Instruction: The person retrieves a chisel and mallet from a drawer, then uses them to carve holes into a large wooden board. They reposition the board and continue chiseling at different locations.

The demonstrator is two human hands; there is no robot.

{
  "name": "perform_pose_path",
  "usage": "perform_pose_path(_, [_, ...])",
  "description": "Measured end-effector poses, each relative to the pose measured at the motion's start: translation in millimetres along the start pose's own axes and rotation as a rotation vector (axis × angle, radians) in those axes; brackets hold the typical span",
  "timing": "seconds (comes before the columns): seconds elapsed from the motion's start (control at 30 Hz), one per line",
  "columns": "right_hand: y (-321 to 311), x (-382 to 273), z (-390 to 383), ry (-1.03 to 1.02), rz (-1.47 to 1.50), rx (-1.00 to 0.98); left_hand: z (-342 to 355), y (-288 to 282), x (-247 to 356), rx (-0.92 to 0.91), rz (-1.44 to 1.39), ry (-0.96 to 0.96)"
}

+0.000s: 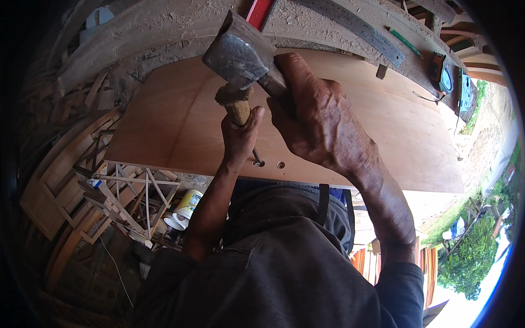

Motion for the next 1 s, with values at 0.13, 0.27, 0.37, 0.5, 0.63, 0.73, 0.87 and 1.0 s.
perform_pose_path(0.13, [26,38,-6,-0.092,-0.345,-0.339,1,8,1,0.050,-0.059,0.106])
perform_pose_path(0.27, [10,51,-10,0.018,-0.279,-0.367,35,16,-42,-0.155,-0.228,-0.338])
perform_pose_path(0.37, [17,53,-19,0.144,-0.073,-0.290,67,16,-89,-0.093,-0.341,-0.562])
perform_pose_path(0.5, [19,69,-34,0.304,0.006,-0.151,65,-3,-61,-0.221,-0.479,-0.580])
perform_pose_path(0.63, [18,85,-45,0.416,0.015,-0.135,53,-26,9,-0.093,-0.493,-0.194])
perform_pose_path(0.73, [20,88,-44,0.423,0.013,-0.163,41,-29,17,-0.112,-0.354,-0.001])
perform_pose_path(0.87, [24,88,-42,0.391,0.015,-0.213,20,-23,1,-0.023,-0.377,-0.145])
perform_pose_path(1.0, [26,92,-42,0.429,0.034,-0.241,11,-21,-9,-0.001,-0.275,-0.183])
Point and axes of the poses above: each hand's wrist, its own z-axis towards the middle knuckle, its own y-axis out of the palm, x = y × z, the point moved 5 cm from there along z, towards the middle knuckle, and after that the axes turned 8 degrees about z, right-handed, at the moved point
